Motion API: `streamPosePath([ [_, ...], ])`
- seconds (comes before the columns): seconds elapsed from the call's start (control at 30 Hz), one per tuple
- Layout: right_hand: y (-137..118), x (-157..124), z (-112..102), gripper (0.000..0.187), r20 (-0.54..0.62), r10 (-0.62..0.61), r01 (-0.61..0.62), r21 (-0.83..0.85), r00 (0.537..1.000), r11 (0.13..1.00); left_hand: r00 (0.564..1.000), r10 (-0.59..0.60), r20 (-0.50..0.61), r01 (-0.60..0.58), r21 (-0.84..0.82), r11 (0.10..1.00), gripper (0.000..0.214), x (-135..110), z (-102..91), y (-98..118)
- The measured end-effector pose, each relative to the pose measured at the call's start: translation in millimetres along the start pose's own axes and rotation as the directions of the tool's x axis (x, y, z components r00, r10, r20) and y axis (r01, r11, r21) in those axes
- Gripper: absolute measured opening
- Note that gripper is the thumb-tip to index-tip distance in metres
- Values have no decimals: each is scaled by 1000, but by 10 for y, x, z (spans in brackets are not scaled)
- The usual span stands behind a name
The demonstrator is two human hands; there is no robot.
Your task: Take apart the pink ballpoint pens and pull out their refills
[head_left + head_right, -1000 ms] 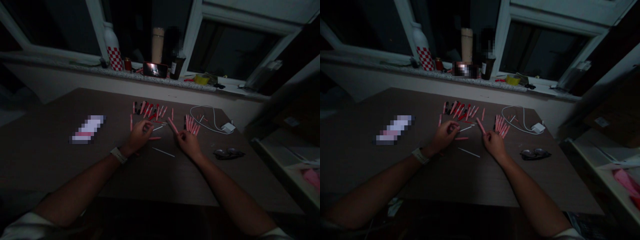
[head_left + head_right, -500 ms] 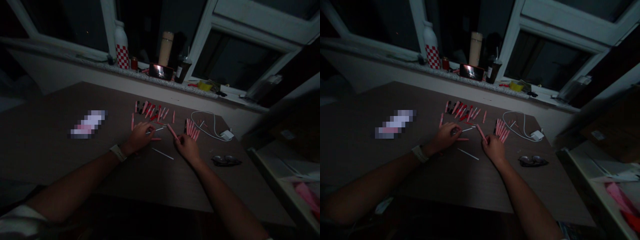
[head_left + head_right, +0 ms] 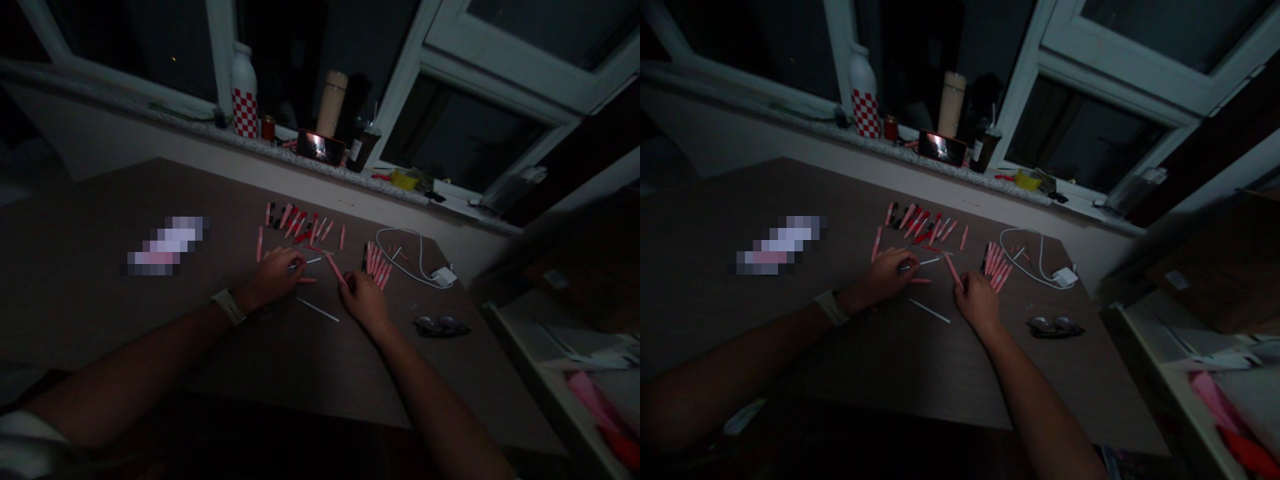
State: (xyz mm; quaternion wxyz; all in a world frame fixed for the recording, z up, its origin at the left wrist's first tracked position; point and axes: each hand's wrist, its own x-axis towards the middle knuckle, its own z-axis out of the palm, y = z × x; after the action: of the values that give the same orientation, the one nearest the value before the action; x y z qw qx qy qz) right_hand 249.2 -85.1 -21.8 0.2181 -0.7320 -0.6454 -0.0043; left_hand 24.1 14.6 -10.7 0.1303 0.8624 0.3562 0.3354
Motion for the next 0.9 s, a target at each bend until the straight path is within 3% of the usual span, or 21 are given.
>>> streamPosePath([
  [0.13, 41, 21, -65, 26, -56, 32, -31, 10, 998, 999, 1000, -6, -1, 6, 10, 1000, 16, 5, -19, -5],
  [0.27, 197, 93, -195, 35, -140, 239, -255, -108, 961, 961, 1000, 7, 11, -7, 6, 1000, 15, -2, -31, 2],
  [0.4, 368, 166, -285, 41, -62, 387, -391, -210, 920, 896, 1000, 23, 12, -23, -20, 1000, 14, -3, -22, -2],
  [0.6, 425, 188, -243, 36, 19, 397, -381, -243, 918, 892, 1000, 14, -9, -15, -18, 1000, 15, 5, -31, -34],
  [0.9, 373, 177, -206, 38, 7, 404, -397, -177, 915, 901, 1000, 23, 9, -23, -16, 1000, 14, -1, -4, -44],
])
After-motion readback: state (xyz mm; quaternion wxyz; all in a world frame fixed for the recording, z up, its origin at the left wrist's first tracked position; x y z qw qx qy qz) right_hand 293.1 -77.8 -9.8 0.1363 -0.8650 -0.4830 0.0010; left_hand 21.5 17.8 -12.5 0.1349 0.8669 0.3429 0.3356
